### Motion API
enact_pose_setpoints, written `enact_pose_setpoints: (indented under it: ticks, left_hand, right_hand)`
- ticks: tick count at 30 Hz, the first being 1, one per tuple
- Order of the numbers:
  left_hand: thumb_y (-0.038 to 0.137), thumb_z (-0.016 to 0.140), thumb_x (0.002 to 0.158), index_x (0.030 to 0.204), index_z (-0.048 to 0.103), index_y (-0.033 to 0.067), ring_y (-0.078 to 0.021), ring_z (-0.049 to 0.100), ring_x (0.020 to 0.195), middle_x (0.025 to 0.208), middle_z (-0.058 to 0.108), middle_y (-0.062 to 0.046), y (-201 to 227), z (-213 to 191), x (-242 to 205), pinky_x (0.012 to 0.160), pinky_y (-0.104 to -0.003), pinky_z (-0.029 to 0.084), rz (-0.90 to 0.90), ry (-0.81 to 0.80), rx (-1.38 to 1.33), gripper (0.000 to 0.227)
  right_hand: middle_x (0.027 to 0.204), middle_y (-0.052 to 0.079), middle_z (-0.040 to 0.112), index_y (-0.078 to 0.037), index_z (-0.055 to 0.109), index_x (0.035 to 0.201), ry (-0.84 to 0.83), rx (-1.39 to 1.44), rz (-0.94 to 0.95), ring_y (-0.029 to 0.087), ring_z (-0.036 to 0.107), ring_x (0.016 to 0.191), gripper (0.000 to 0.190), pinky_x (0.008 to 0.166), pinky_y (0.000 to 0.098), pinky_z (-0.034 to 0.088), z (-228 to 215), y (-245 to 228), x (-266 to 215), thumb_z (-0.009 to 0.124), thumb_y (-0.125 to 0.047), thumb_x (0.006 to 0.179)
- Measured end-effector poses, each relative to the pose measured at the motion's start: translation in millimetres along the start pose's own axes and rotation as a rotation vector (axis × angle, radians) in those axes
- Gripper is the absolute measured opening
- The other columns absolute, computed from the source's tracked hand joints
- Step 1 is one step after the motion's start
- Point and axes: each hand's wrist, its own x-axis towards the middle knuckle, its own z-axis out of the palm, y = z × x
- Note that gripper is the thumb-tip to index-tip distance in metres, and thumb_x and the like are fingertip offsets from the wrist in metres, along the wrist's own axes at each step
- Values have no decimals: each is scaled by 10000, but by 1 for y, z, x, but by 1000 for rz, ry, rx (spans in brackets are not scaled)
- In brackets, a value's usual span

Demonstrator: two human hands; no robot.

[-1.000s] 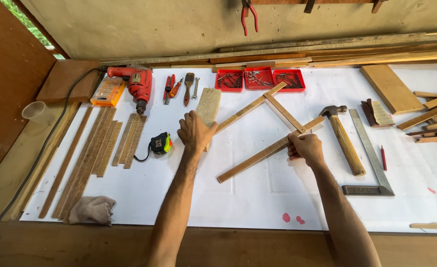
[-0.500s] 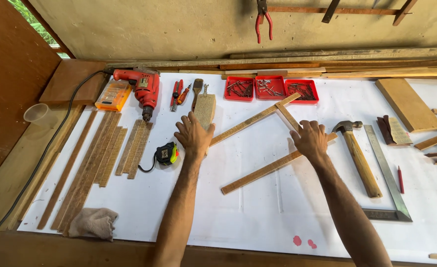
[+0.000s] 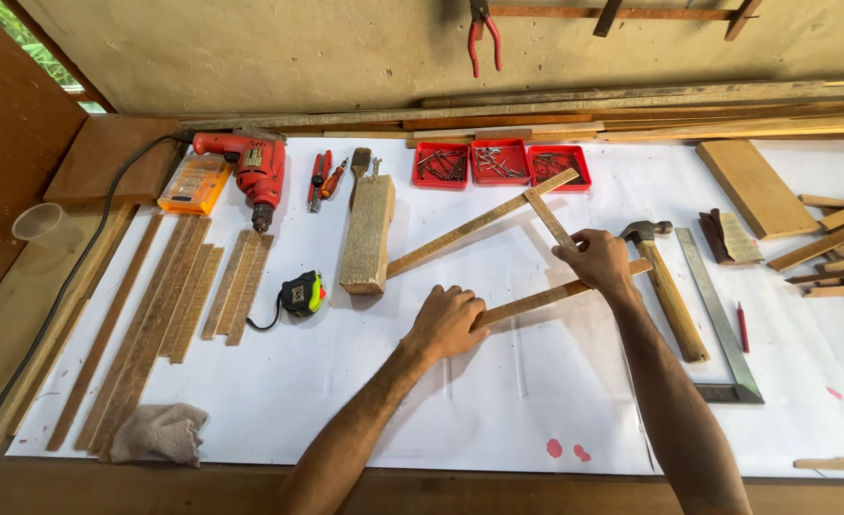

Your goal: Measure, align, and hammer nails into wooden slats to assemble a rectangular frame.

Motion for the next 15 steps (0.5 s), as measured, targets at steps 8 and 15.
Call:
enact_pose_setpoints:
  ticks: [8, 15]
  left_hand:
    - [366, 805, 850, 921, 723, 101, -208, 678, 743, 780, 694, -29, 28, 12, 8, 763, -435, 537, 79, 104, -187, 287]
    - [338, 783, 880, 1024, 740, 113, -229, 681, 853, 873, 720, -34, 46, 20, 23, 801, -466, 512, 25, 153, -158, 270]
  right_hand:
    - [801, 145, 740, 4, 749, 1128, 47, 66, 132, 229, 714, 526, 467, 464, 333, 615, -49, 21, -38, 837, -345, 830]
    - [684, 156, 723, 6, 762, 1072, 174, 139, 174, 224, 658, 465, 368, 392, 335, 513, -68, 31, -67, 823, -301, 879]
